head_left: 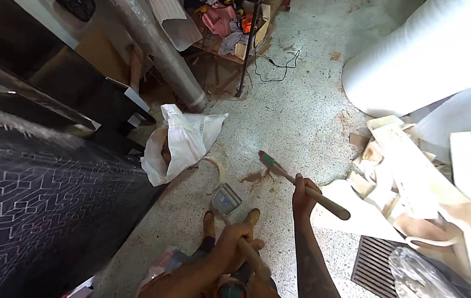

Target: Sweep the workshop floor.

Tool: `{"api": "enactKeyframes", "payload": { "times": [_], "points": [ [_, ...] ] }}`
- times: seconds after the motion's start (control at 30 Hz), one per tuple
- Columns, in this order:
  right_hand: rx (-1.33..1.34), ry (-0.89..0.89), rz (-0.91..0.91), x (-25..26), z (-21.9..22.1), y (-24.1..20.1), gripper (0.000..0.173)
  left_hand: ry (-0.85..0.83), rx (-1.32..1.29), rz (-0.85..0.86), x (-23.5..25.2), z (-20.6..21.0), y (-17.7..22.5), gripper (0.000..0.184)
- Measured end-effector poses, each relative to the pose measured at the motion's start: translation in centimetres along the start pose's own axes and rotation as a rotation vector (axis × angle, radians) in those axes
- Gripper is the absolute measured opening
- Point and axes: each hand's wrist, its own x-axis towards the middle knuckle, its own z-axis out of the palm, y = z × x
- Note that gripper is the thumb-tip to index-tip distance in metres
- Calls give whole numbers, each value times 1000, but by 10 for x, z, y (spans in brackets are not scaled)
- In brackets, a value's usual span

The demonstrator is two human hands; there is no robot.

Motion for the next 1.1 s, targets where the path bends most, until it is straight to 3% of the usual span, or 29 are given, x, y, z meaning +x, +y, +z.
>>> {"api": "enactKeyframes", "payload": {
  "times": [0.1, 0.27, 0.37, 0.5, 0.73, 0.97, 1.1],
  "points": [
    [-11, -50, 3, -18, 13, -15, 40, -74, 48, 21, -3, 14, -30, 44],
    [-70, -505, 34, -17, 29, 43, 33, -260, 113, 151, -2, 34, -52, 45],
    [-126, -408, -22, -14, 41, 71, 42, -320, 148, 185, 0, 44, -67, 44],
    [-28, -142, -8, -31, 59, 36, 40, -334, 154, 212, 0, 54, -66, 43],
    [122, 33, 187, -85, 71, -22, 43, -300, 180, 279, -10, 43, -73, 38],
    [286, -269, 165, -74, 33, -32, 32, -235, 120, 330, -38, 39, -80, 39],
    [373, -336, 105, -47, 19, -45, 30, -147, 99, 355, -61, 38, -75, 39]
  ]
}}
